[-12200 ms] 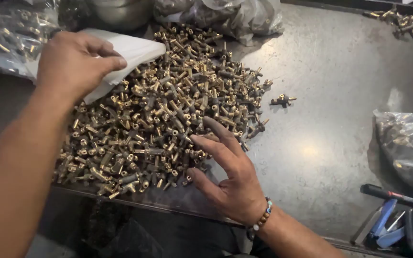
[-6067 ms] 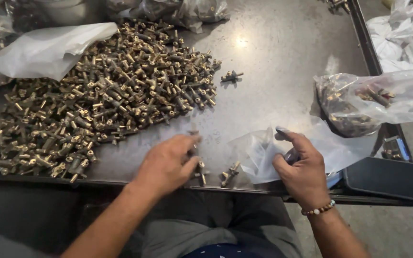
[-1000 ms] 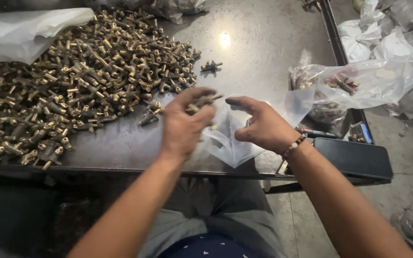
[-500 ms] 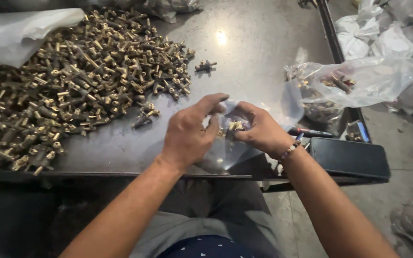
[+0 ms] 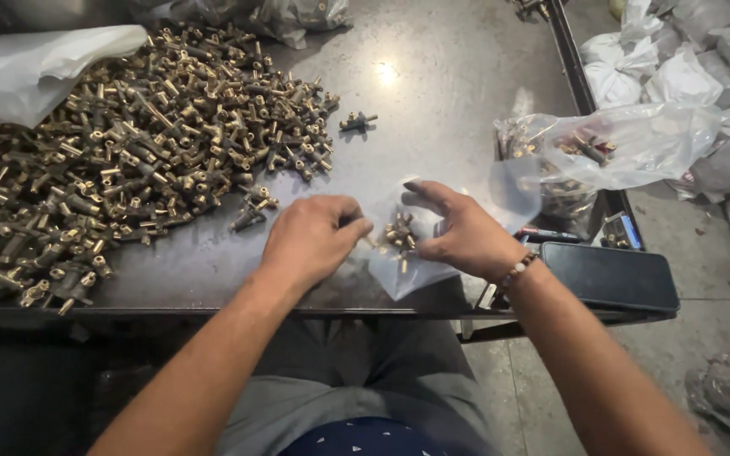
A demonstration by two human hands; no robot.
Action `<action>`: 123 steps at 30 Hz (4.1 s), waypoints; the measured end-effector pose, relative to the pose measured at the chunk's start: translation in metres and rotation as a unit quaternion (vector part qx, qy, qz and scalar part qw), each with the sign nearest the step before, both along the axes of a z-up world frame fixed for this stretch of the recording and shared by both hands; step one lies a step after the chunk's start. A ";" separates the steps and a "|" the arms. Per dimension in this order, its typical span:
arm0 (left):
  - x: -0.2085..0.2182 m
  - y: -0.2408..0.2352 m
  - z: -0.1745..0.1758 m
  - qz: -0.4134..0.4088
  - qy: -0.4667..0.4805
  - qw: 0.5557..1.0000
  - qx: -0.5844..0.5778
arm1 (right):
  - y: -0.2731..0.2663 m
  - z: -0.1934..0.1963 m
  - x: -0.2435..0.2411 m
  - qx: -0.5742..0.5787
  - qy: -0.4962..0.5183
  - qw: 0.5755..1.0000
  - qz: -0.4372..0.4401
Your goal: The person sorts through a pile of brass fittings on a metal table and places them into a plastic bag by hand.
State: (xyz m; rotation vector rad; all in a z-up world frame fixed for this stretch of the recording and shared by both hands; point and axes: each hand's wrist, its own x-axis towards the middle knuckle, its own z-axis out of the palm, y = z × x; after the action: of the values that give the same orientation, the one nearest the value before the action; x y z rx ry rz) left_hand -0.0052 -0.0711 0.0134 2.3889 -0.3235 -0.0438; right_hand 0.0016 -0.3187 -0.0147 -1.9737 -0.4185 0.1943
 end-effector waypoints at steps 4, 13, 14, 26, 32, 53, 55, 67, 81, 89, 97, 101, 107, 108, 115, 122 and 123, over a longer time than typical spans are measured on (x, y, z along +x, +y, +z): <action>0.013 -0.007 0.031 0.002 -0.044 0.999 -0.003 | -0.001 0.084 -0.011 -0.081 0.087 0.992 -0.046; 0.036 -0.019 0.118 -0.036 -0.039 0.981 -0.186 | -0.045 0.218 -0.003 -0.328 -0.132 0.924 -0.143; 0.038 -0.021 0.114 -0.031 -0.039 0.981 -0.188 | -0.045 0.220 0.000 -0.381 -0.188 0.891 -0.161; -0.005 0.006 0.003 0.082 0.015 0.990 -0.114 | 0.040 0.133 -0.049 -0.274 -0.214 0.925 -0.153; -0.018 0.058 0.003 0.082 -0.141 0.986 0.037 | 0.032 0.093 -0.079 -0.083 -0.306 0.922 -0.223; -0.038 0.038 0.036 -0.007 -0.223 0.970 0.099 | 0.037 0.090 -0.081 -0.190 -0.141 0.951 -0.201; -0.048 0.024 0.046 -0.039 -0.198 0.979 0.009 | 0.043 0.092 -0.081 -0.211 -0.135 0.951 -0.183; -0.053 -0.010 0.004 -0.085 -0.102 0.991 0.004 | 0.048 0.066 -0.105 -0.300 -0.129 0.941 -0.090; -0.023 -0.002 0.016 -0.020 -0.143 0.989 -0.029 | 0.042 0.067 -0.100 -0.147 -0.009 0.980 -0.133; -0.024 0.039 -0.007 0.042 -0.128 0.988 0.073 | 0.040 0.032 -0.091 -0.128 -0.207 0.967 -0.071; -0.024 0.015 -0.009 0.060 -0.157 0.985 -0.033 | 0.046 0.019 -0.082 -0.155 -0.188 0.962 -0.125; -0.019 0.005 -0.011 0.093 0.000 0.996 0.001 | 0.045 0.017 -0.076 -0.142 -0.136 0.970 -0.142; -0.006 0.020 0.000 0.052 -0.035 0.997 -0.046 | 0.038 0.013 -0.063 -0.223 -0.124 0.941 -0.221; -0.001 0.021 0.007 0.074 -0.082 0.993 -0.033 | 0.037 0.013 -0.061 -0.229 -0.109 0.937 -0.239; 0.081 0.027 -0.006 -0.069 -0.277 0.915 0.285 | 0.029 0.014 -0.066 -0.076 -0.037 0.925 -0.370; 0.042 0.020 0.014 -0.127 -0.102 0.957 0.238 | 0.023 0.001 -0.065 0.077 -0.075 0.925 -0.365; 0.032 0.021 0.018 -0.159 -0.101 0.963 0.192 | 0.021 0.000 -0.064 0.108 -0.071 0.924 -0.360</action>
State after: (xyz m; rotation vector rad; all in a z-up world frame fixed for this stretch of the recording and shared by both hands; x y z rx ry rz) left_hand 0.0265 -0.0502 0.0309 2.7032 -0.8636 -0.0102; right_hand -0.0626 -0.2973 -0.0144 -1.8014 0.2077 -0.4476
